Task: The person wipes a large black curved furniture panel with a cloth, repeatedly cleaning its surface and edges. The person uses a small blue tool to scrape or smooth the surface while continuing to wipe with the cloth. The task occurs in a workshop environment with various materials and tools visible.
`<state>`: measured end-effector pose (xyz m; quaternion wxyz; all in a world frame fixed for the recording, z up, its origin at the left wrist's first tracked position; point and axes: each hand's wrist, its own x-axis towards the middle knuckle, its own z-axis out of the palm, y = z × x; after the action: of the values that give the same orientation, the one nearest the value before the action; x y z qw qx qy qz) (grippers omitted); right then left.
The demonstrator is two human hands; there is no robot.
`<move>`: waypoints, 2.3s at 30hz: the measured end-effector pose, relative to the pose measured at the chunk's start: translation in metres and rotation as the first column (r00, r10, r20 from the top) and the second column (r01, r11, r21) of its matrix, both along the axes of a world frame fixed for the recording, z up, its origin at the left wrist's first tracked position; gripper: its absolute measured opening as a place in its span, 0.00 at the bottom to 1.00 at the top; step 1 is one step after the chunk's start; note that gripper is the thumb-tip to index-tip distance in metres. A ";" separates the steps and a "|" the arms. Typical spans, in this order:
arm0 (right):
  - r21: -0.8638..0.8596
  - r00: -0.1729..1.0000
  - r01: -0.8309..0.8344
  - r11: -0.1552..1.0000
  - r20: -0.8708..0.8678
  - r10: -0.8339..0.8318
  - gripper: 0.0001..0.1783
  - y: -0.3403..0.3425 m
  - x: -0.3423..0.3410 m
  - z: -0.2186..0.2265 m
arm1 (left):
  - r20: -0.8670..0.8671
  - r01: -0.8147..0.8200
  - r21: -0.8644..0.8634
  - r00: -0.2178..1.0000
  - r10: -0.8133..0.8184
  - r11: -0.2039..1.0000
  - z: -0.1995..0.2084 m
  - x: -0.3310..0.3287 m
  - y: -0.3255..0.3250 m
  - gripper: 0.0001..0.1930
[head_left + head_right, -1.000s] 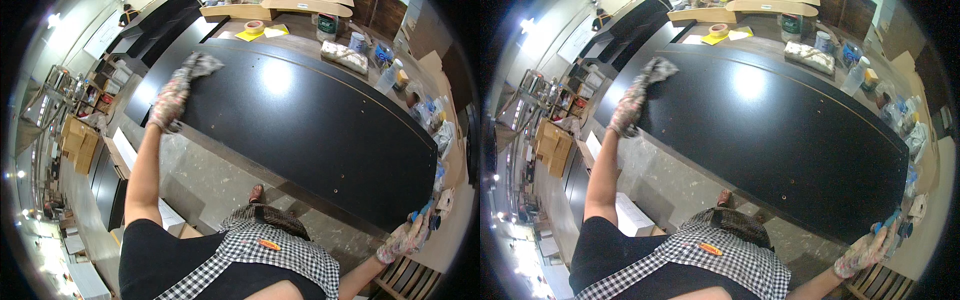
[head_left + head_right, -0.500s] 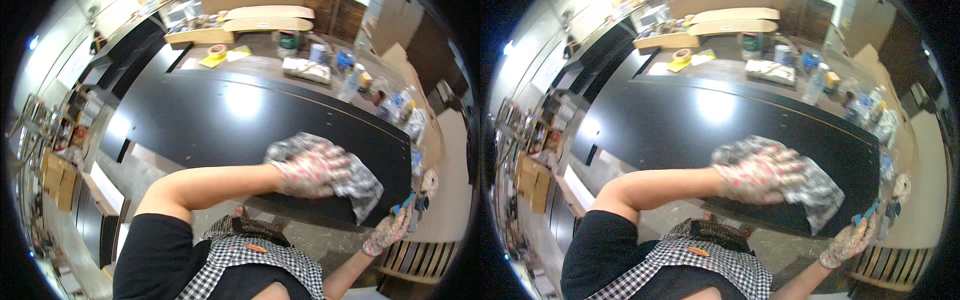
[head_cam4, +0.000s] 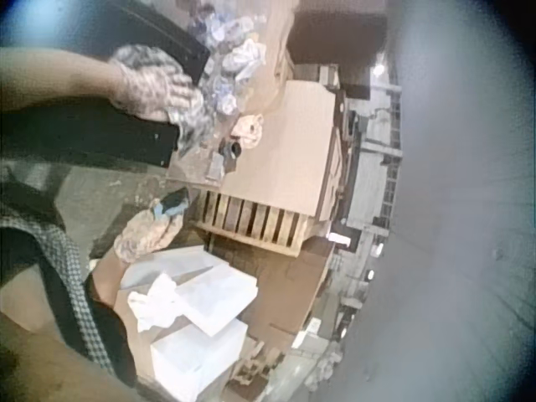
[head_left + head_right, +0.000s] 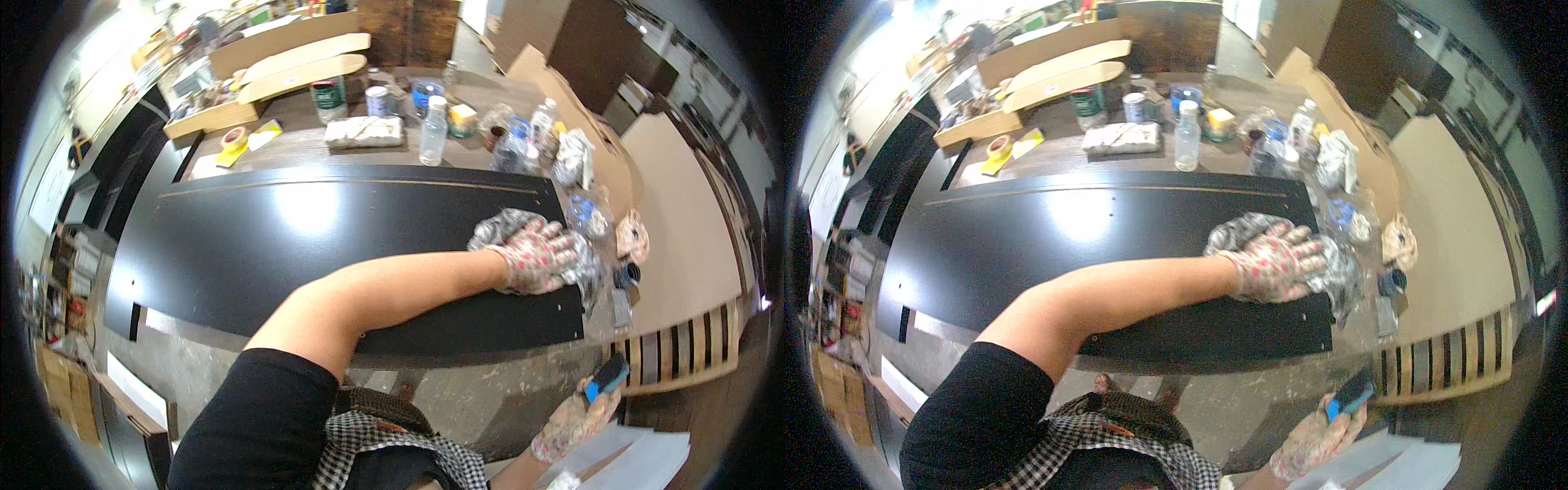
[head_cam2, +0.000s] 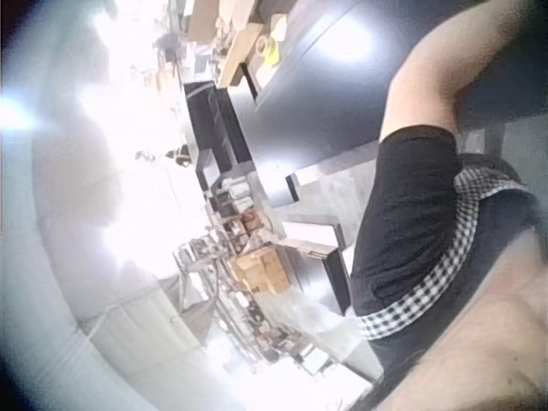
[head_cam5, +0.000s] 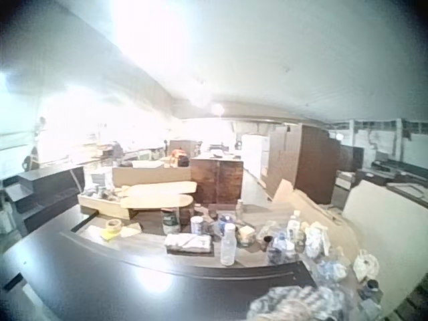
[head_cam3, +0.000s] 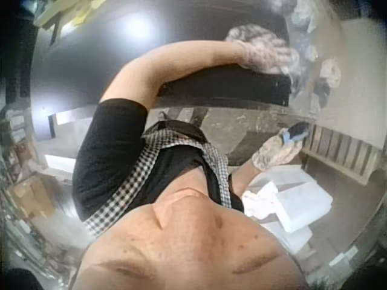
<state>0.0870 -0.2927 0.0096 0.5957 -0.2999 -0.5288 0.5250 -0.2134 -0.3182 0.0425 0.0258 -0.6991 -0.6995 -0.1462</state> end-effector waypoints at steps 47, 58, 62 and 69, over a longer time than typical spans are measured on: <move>-0.272 -0.076 -0.954 -0.124 -0.180 0.981 0.28 -0.344 -0.112 0.000 | 0.733 -0.922 -0.340 -0.134 0.667 0.188 -0.005 0.080 -0.818 0.16; -0.141 0.468 -0.883 0.448 -0.171 0.867 0.40 -0.308 -0.083 -0.016 | 0.872 -0.716 -0.489 -0.394 0.290 0.498 -0.059 0.098 -0.779 0.19; 0.036 0.404 -0.903 0.428 -0.265 0.875 0.31 -0.317 -0.084 -0.006 | 0.974 -0.813 -0.209 -0.224 0.040 0.544 -0.051 0.121 -0.768 0.16; 0.054 0.405 -0.908 0.416 -0.152 0.902 0.35 -0.395 -0.115 0.037 | 0.985 -0.882 -0.171 -0.165 0.053 0.440 -0.021 0.135 -0.836 0.19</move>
<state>-0.0284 -0.6879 0.0469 0.2517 0.0645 -0.5483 0.7949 -0.0786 -1.1544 0.0216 -0.1442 0.0035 -0.6521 -0.7443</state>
